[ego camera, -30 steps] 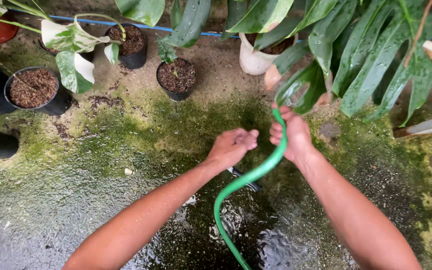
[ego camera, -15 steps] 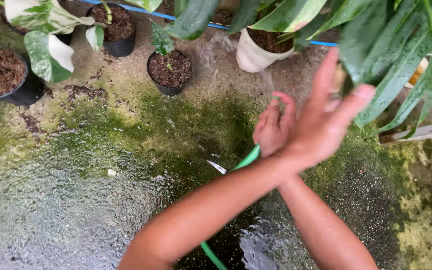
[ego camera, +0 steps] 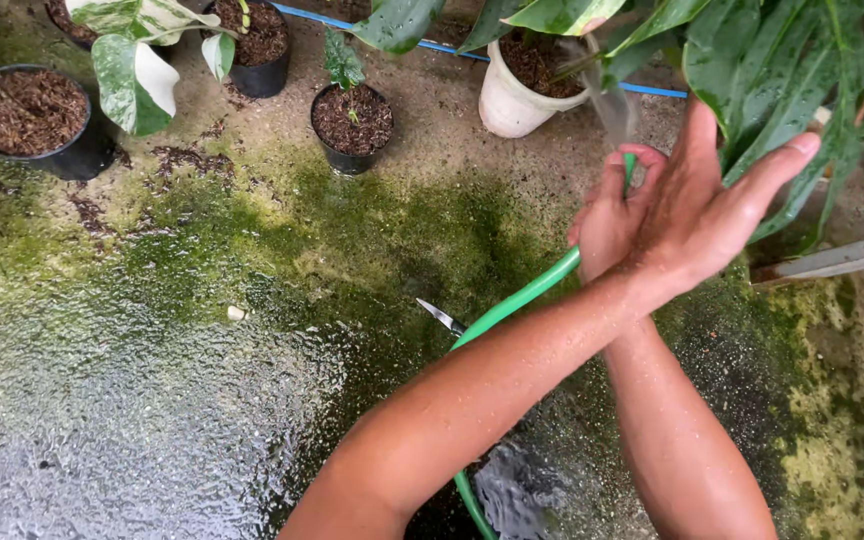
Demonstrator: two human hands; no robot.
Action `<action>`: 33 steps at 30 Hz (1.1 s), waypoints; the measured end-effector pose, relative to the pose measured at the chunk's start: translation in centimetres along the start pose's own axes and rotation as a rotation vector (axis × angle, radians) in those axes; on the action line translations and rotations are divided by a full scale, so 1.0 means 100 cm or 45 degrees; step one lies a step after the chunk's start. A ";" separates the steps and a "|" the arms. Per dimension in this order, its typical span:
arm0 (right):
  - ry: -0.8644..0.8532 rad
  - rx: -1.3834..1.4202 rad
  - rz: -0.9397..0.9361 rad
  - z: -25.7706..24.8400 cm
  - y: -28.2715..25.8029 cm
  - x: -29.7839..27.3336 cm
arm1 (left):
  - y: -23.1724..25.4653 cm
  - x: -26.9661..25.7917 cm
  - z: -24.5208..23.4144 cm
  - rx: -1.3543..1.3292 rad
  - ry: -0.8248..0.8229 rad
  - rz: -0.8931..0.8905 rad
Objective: The person waters various potted plants on a garden shelf using a hose and then touches and trims leaves on a larger plant by hand.
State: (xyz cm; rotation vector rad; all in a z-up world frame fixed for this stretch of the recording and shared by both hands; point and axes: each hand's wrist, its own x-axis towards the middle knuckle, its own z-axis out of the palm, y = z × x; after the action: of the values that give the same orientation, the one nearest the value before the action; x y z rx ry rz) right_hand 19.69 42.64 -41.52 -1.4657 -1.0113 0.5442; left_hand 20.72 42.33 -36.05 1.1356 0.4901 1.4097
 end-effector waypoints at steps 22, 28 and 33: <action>-0.067 -0.090 0.132 0.000 0.032 0.008 | -0.001 0.018 -0.013 0.201 0.025 -0.179; -0.047 -0.074 0.150 -0.013 0.038 0.007 | 0.002 0.014 -0.017 0.209 0.065 -0.146; -0.102 -0.150 0.116 -0.011 0.031 0.008 | -0.006 0.017 -0.016 0.109 0.076 0.028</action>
State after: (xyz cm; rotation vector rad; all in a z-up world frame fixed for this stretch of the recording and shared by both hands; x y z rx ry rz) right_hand 21.86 42.93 -44.15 -1.6110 -1.0576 0.6217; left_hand 19.93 44.58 -36.66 1.1732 0.5869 1.4565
